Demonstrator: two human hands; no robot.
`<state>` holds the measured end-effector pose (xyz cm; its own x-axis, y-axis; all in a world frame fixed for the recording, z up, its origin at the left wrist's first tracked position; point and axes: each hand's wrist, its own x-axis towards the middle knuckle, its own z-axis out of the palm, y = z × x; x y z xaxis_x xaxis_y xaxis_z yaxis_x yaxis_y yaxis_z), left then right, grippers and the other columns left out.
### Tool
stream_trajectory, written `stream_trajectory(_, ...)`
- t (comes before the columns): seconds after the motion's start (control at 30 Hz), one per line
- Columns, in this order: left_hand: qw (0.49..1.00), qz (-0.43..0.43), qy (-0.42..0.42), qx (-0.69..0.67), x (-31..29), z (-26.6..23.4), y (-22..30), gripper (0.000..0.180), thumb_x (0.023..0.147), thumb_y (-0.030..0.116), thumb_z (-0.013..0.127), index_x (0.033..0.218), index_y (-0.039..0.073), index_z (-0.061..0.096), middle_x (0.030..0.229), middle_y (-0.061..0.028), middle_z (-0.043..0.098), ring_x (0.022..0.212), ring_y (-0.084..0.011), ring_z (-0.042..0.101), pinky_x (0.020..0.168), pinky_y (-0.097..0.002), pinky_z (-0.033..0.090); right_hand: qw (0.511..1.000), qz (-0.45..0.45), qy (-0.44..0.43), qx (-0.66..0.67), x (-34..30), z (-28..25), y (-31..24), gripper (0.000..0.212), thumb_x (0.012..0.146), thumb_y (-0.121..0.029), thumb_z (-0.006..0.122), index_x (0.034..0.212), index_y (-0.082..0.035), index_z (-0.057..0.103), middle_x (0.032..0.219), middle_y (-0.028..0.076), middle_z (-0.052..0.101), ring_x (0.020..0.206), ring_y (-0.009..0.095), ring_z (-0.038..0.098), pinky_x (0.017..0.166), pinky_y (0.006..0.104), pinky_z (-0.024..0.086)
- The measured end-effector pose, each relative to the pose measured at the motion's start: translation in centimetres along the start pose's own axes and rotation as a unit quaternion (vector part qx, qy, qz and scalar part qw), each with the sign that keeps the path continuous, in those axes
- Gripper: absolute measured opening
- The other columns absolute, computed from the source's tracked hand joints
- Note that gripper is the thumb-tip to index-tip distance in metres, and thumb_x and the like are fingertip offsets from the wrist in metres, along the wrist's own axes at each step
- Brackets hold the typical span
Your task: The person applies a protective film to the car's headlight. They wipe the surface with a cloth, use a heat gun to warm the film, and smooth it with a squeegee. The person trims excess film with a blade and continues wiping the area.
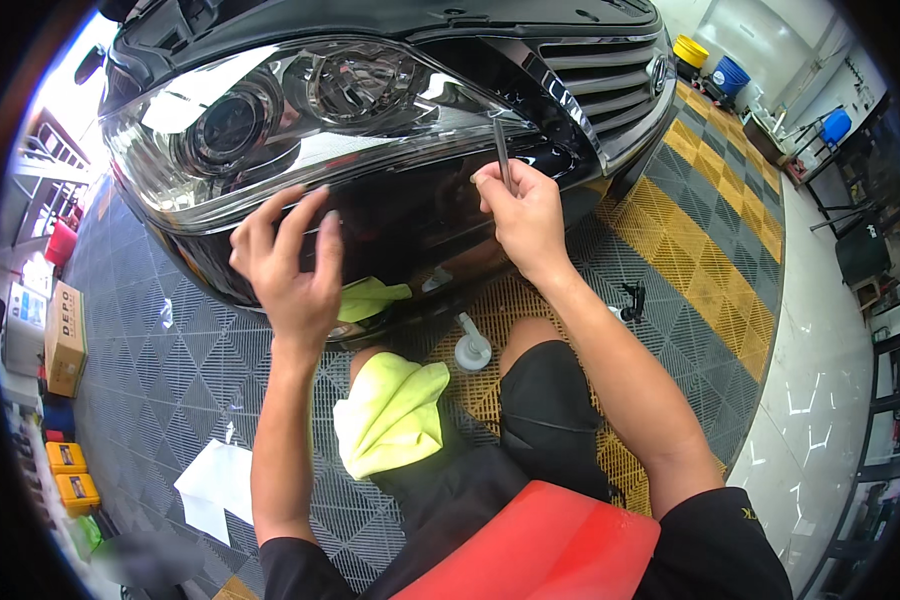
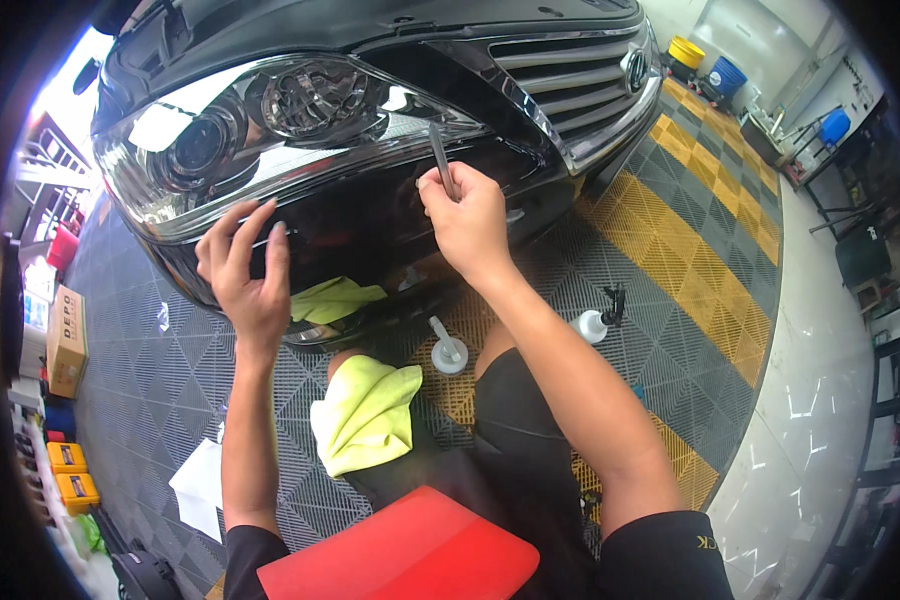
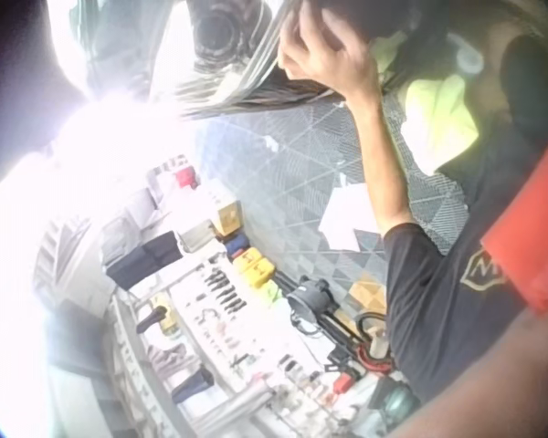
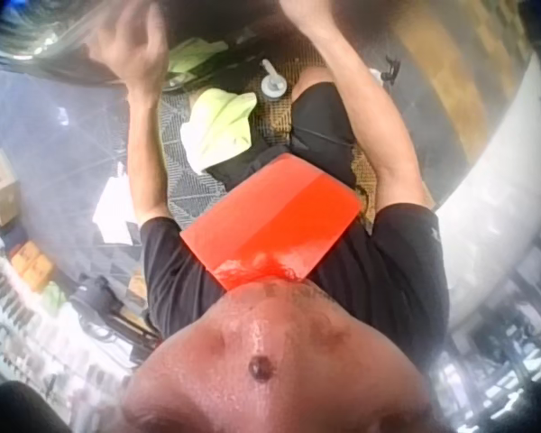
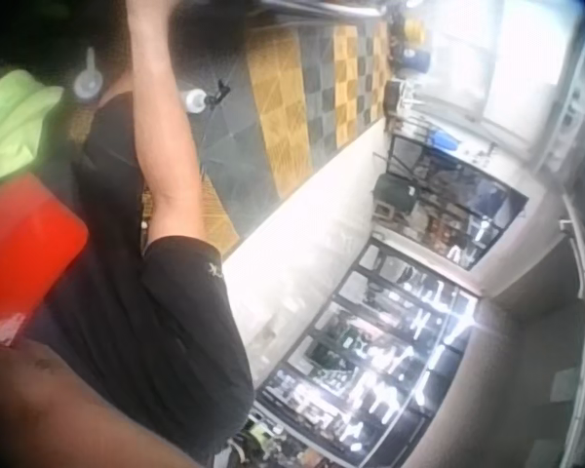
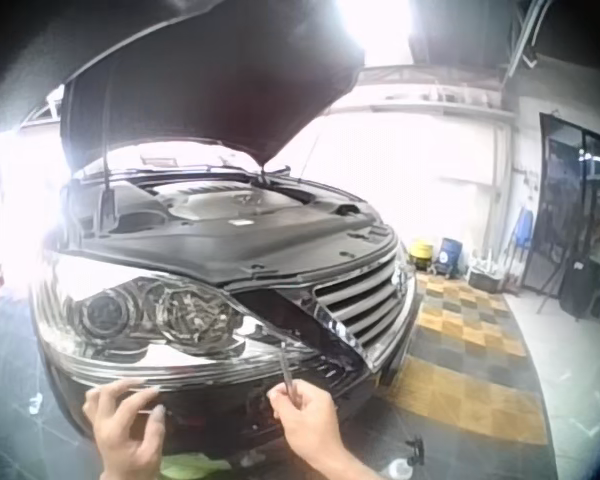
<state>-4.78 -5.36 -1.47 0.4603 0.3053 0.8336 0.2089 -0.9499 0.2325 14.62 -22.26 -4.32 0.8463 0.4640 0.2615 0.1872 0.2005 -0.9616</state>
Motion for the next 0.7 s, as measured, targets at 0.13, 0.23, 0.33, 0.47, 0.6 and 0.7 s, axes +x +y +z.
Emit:
stream_trajectory(0.13,0.994,0.086,0.023,-0.064,2.3,3.3,2.8,0.024,0.088,0.012,0.078,0.112,0.012,0.078,0.112,-0.0035,0.070,0.110,-0.0236,0.059,0.100,-0.0364,0.038,0.993,-0.068,0.078,-0.049,1.2,-1.4,1.0,0.016,0.094,-0.012,0.079,0.089,-0.001,0.069,0.071,-0.002,0.067,0.060,0.004,0.056,0.056,0.0240,0.043)
stream_trajectory(0.23,0.992,0.093,0.056,-0.061,2.8,4.5,2.1,0.023,0.084,0.009,0.077,0.107,0.014,0.078,0.110,-0.0020,0.070,0.108,-0.0241,0.059,0.099,-0.0377,0.038,0.982,-0.079,0.139,-0.101,2.8,-1.1,0.6,0.019,0.090,-0.013,0.083,0.090,0.000,0.069,0.070,0.001,0.067,0.060,0.006,0.059,0.057,0.0258,0.047)
stream_trajectory(0.33,0.992,0.081,0.071,-0.065,2.1,4.7,1.3,0.023,0.082,0.007,0.076,0.104,0.015,0.079,0.111,-0.0015,0.069,0.108,-0.0243,0.058,0.098,-0.0385,0.039,0.979,-0.063,0.140,-0.133,3.5,-0.9,0.9,0.019,0.088,-0.012,0.084,0.090,-0.001,0.069,0.068,0.001,0.066,0.059,0.007,0.059,0.057,0.0271,0.048)
stream_trajectory(0.47,0.992,0.084,0.071,-0.063,2.2,4.7,1.3,0.024,0.081,0.008,0.076,0.104,0.015,0.079,0.111,-0.0011,0.069,0.109,-0.0246,0.057,0.099,-0.0383,0.038,0.981,-0.062,0.134,-0.124,4.4,-1.0,1.1,0.016,0.087,-0.009,0.083,0.088,0.000,0.070,0.065,0.000,0.064,0.057,0.008,0.059,0.055,0.0278,0.047)
stream_trajectory(0.6,0.994,0.081,0.056,-0.056,2.2,4.5,1.4,0.025,0.083,0.007,0.074,0.106,0.014,0.079,0.113,-0.0023,0.069,0.110,-0.0243,0.058,0.102,-0.0380,0.038,0.984,-0.056,0.120,-0.120,4.7,-0.7,1.0,0.013,0.091,-0.009,0.082,0.090,0.000,0.073,0.067,-0.007,0.062,0.057,0.000,0.049,0.052,0.0203,0.038)
stream_trajectory(0.7,0.994,0.079,0.047,-0.054,2.2,4.4,1.6,0.025,0.084,0.006,0.072,0.107,0.013,0.079,0.114,-0.0031,0.069,0.111,-0.0243,0.058,0.103,-0.0384,0.037,0.987,-0.049,0.107,-0.111,4.7,-0.6,0.9,0.011,0.092,-0.008,0.079,0.090,0.000,0.072,0.066,-0.008,0.060,0.056,0.000,0.047,0.051,0.0203,0.036)
